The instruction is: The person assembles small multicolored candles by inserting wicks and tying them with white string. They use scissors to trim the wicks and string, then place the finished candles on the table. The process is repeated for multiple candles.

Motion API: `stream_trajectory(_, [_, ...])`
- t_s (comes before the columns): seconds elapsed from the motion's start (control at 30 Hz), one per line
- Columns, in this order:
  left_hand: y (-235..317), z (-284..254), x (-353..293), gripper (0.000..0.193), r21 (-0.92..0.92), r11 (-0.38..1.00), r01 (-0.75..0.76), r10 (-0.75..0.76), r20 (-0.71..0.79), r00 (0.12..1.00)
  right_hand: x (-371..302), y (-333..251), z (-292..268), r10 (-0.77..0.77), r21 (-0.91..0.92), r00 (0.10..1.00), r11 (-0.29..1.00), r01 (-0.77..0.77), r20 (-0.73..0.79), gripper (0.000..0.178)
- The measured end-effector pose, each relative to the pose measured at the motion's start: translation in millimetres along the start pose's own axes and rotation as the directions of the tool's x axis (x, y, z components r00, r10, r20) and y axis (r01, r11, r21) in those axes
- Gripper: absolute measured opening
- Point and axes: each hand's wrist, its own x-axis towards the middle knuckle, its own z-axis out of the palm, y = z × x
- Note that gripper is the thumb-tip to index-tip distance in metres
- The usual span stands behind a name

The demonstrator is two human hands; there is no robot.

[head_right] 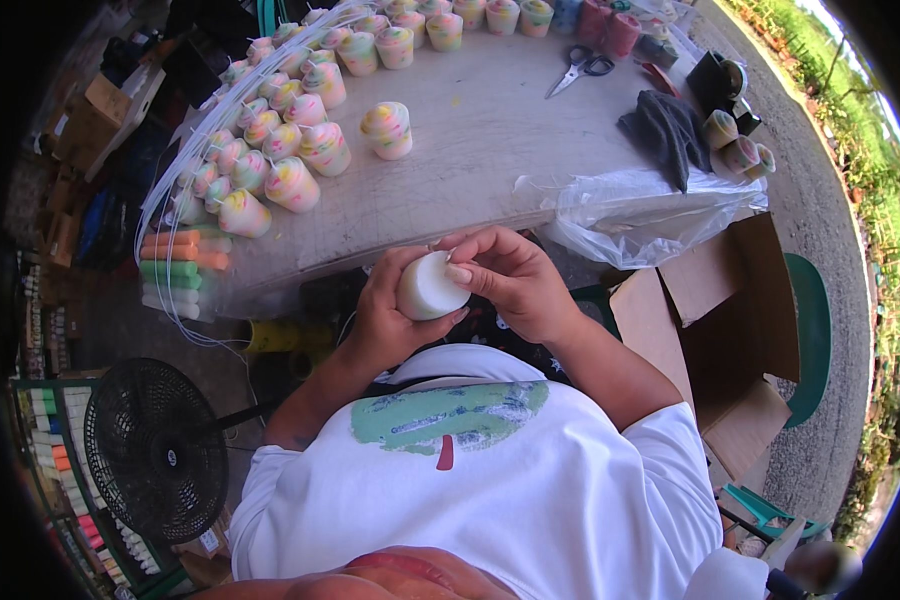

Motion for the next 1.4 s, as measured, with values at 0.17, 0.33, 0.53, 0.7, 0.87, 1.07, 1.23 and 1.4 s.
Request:
stream_trajectory(0.17, [-1,1,-1,0.064,-0.018,1.000,0.022,-0.022,-0.005,1.000,0,0,-1,-0.016,-0.055,1.000,0.998,0.016,0.011,0.011])
stream_trajectory(0.33, [-4,1,-3,0.064,-0.081,0.993,0.081,-0.082,0.001,0.997,-1,-2,3,-0.052,-0.127,0.995,0.990,0.062,0.087,0.012])
stream_trajectory(0.53, [1,-2,0,0.064,-0.008,1.000,-0.010,0.010,0.018,1.000,-1,-6,-1,-0.065,-0.290,0.993,0.953,0.091,0.095,0.005])
stream_trajectory(0.7, [4,-11,2,0.066,0.088,0.996,-0.016,0.010,0.069,0.998,-3,-12,-5,-0.196,-0.688,0.963,0.675,0.268,0.183,0.003])
stream_trajectory(0.87, [1,-11,1,0.065,0.132,0.991,0.008,-0.013,0.031,0.999,-7,-21,4,-0.309,-0.904,0.929,0.304,0.301,0.205,0.006])
stream_trajectory(1.07, [1,-10,2,0.060,0.062,0.996,0.070,-0.070,-0.011,0.998,-6,-26,1,-0.254,-0.674,0.964,0.699,0.238,0.077,0.019])
stream_trajectory(1.23, [5,-8,1,0.061,0.046,0.997,0.069,-0.071,0.042,0.997,-4,-6,-8,-0.040,-0.298,0.999,0.953,0.049,0.036,0.020])
stream_trajectory(1.4, [2,-9,0,0.064,0.075,0.997,0.017,-0.021,0.051,0.999,-3,-1,-9,-0.038,-0.282,0.997,0.958,0.055,0.064,0.008])
